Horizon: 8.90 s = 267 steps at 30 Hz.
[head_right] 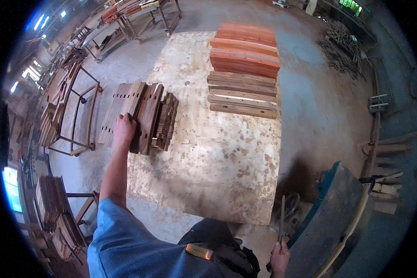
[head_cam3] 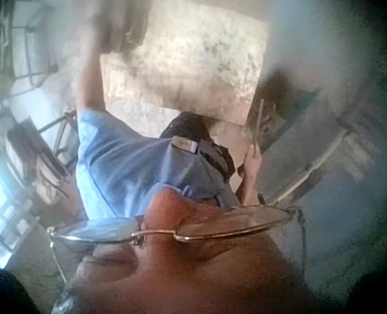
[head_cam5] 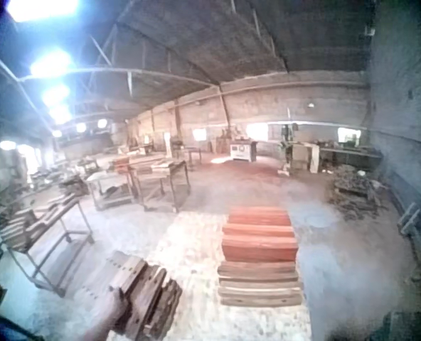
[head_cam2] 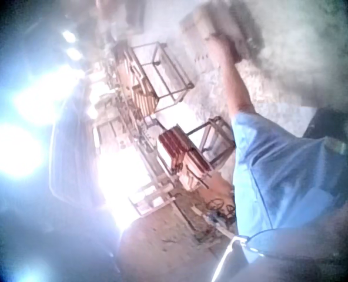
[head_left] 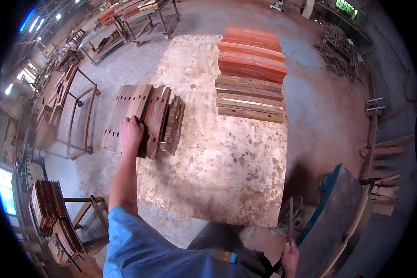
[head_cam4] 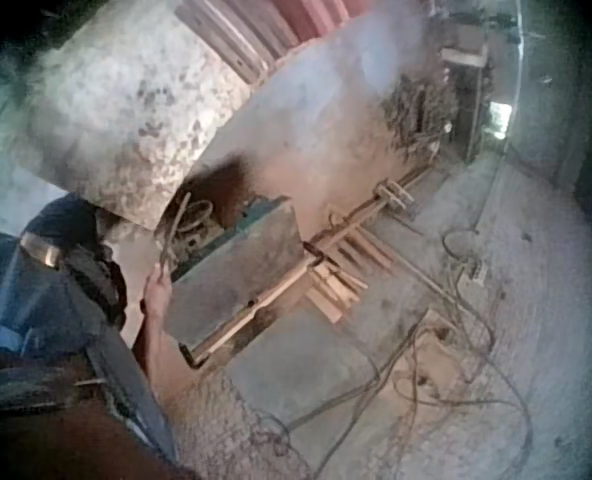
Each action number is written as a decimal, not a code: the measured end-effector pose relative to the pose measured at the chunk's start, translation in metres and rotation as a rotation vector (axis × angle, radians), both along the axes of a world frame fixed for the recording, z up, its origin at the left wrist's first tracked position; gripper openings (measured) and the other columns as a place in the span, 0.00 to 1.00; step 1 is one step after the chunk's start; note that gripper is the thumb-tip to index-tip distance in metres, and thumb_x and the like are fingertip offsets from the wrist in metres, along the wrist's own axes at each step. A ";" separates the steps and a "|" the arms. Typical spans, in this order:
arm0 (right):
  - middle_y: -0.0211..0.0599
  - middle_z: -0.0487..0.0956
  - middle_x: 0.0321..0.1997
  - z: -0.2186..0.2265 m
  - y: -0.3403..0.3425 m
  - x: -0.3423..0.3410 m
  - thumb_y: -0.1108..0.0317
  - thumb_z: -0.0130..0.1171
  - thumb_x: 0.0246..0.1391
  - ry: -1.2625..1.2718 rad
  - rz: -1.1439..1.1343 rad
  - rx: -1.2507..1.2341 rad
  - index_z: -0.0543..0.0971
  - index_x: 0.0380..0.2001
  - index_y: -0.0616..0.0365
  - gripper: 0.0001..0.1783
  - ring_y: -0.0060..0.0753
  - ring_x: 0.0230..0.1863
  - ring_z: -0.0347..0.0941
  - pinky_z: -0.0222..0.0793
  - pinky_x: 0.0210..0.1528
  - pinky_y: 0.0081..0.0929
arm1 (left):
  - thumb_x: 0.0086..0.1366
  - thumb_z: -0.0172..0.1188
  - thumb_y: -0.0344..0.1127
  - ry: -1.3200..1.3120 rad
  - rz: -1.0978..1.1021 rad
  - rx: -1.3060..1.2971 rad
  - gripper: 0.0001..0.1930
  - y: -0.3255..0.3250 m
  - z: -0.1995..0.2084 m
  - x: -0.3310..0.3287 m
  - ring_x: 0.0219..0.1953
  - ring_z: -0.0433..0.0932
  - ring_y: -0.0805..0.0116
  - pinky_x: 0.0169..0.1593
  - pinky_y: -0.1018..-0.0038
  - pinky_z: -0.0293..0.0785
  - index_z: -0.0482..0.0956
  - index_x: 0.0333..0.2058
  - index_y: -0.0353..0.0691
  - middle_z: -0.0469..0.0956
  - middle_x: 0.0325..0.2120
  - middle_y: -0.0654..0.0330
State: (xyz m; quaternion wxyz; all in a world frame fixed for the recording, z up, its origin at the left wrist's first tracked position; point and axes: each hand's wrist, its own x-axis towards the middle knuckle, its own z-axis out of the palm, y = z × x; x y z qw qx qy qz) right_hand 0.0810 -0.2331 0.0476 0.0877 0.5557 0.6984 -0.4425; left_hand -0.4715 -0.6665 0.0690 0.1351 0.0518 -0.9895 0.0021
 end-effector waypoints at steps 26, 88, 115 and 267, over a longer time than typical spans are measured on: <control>0.61 0.78 0.32 0.018 -0.035 0.019 0.55 0.48 0.66 -0.131 0.083 0.220 0.75 0.54 0.64 0.24 0.57 0.34 0.77 0.71 0.35 0.49 | 0.67 0.52 0.49 0.003 -0.822 -0.028 0.36 0.371 -0.116 -0.097 0.71 0.53 0.51 0.70 0.55 0.51 0.57 0.66 0.31 0.57 0.68 0.48; 0.34 0.78 0.28 0.001 -0.090 0.425 0.63 0.57 0.61 0.297 -0.683 0.088 0.74 0.56 0.64 0.23 0.23 0.29 0.71 0.70 0.35 0.26 | 0.52 0.57 0.29 0.090 -2.110 0.330 0.16 0.454 -0.018 0.564 0.56 0.71 0.52 0.62 0.56 0.69 0.78 0.42 0.41 0.74 0.47 0.53; 0.44 0.81 0.35 0.039 -0.142 0.523 0.62 0.52 0.65 0.149 -0.576 -0.079 0.70 0.62 0.59 0.25 0.28 0.36 0.77 0.72 0.44 0.25 | 0.65 0.54 0.42 -0.882 -1.375 0.447 0.34 0.554 -0.139 0.791 0.35 0.79 0.34 0.42 0.49 0.75 0.56 0.62 0.23 0.79 0.35 0.35; 0.46 0.82 0.40 0.026 -0.071 0.001 0.45 0.47 0.66 -0.223 -0.011 0.158 0.70 0.64 0.47 0.29 0.42 0.38 0.79 0.75 0.40 0.38 | 0.68 0.51 0.53 -0.124 -0.817 -0.062 0.38 0.371 -0.112 -0.132 0.73 0.47 0.55 0.72 0.56 0.47 0.54 0.67 0.32 0.51 0.71 0.50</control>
